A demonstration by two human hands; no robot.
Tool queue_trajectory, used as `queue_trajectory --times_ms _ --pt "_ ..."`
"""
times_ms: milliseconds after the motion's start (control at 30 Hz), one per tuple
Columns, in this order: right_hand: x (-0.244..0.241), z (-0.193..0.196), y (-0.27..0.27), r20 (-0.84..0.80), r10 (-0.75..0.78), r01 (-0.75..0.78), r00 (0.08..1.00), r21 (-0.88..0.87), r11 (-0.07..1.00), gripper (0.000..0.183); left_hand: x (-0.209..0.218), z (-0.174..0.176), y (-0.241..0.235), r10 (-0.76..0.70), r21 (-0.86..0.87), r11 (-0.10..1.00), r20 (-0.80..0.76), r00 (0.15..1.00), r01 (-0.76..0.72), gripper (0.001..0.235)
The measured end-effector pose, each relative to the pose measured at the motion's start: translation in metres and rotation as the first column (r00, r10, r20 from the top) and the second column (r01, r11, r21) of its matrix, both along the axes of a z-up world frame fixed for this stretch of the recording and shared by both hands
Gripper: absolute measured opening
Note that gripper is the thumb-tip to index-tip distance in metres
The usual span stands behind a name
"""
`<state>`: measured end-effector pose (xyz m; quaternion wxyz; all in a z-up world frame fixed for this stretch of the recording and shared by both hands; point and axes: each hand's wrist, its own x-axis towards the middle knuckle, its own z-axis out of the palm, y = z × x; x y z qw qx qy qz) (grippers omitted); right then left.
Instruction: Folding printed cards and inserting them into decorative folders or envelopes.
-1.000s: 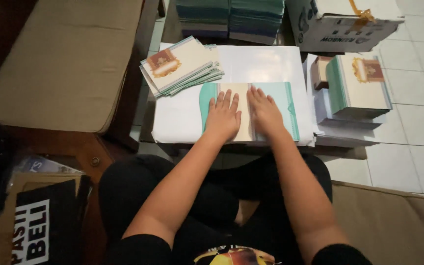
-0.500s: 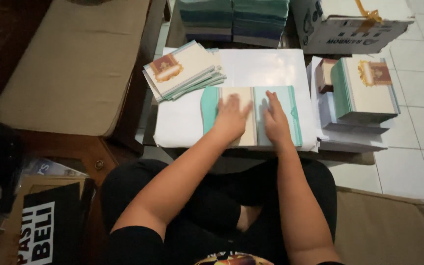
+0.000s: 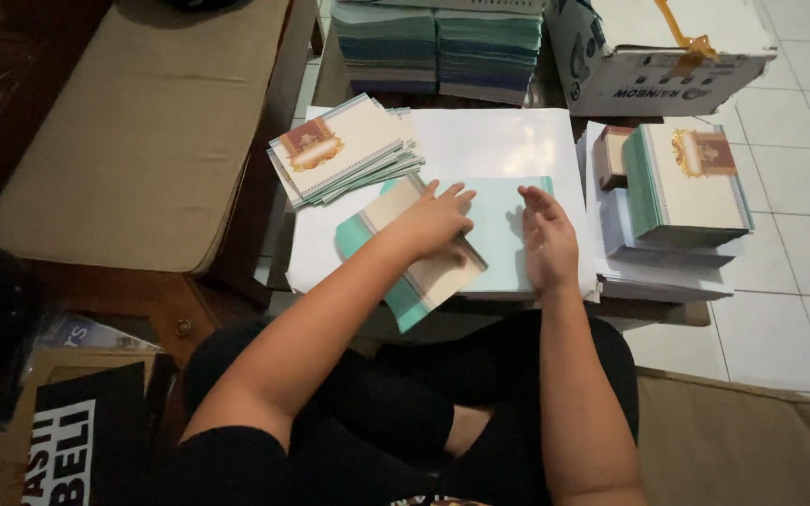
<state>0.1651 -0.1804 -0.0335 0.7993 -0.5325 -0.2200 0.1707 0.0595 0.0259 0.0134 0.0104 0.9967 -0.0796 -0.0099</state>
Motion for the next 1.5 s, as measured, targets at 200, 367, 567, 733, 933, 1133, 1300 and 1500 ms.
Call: queue_trajectory --times_ms 200,367,567,733,933,1133,1300,1500 --pt "-0.012 0.015 0.001 -0.087 0.044 -0.043 0.995 0.016 0.999 0.036 -0.080 0.010 0.042 0.651 -0.731 0.568 0.119 0.749 -0.378 0.042" --pt "-0.025 0.028 -0.001 0.129 0.226 -0.201 0.965 -0.184 0.962 0.041 -0.081 -0.034 0.031 0.835 -0.940 0.228 0.053 0.548 -0.255 0.015" --pt "-0.025 0.023 0.002 0.421 0.451 -0.144 0.787 -0.585 0.798 0.058 -0.072 0.000 -0.019 0.823 -0.733 0.487 0.202 0.531 -0.476 0.060" --pt "-0.049 0.043 0.015 0.486 0.555 0.077 0.676 -0.795 0.602 0.061 -0.056 -0.032 -0.024 0.544 -0.180 0.811 0.583 0.603 -0.557 0.053" --pt "-0.064 0.039 0.022 0.634 0.661 0.368 0.402 -0.773 0.517 0.062 -0.046 -0.044 -0.026 0.383 -0.246 0.914 0.256 0.887 -0.324 0.062" --pt "-0.019 0.015 0.056 0.624 0.702 0.451 0.342 -0.765 0.460 0.064 -0.052 -0.042 -0.026 0.367 -0.239 0.920 0.244 0.898 -0.311 0.063" --pt "0.003 0.016 0.080 0.610 0.734 0.477 0.299 -0.762 0.438 0.077 -0.047 -0.051 -0.024 0.383 -0.259 0.917 0.347 0.856 -0.305 0.056" --pt "-0.037 -0.010 0.022 0.681 0.695 0.543 0.228 -0.682 0.490 0.061 -0.046 -0.052 -0.028 0.430 -0.281 0.896 0.345 0.835 -0.345 0.058"
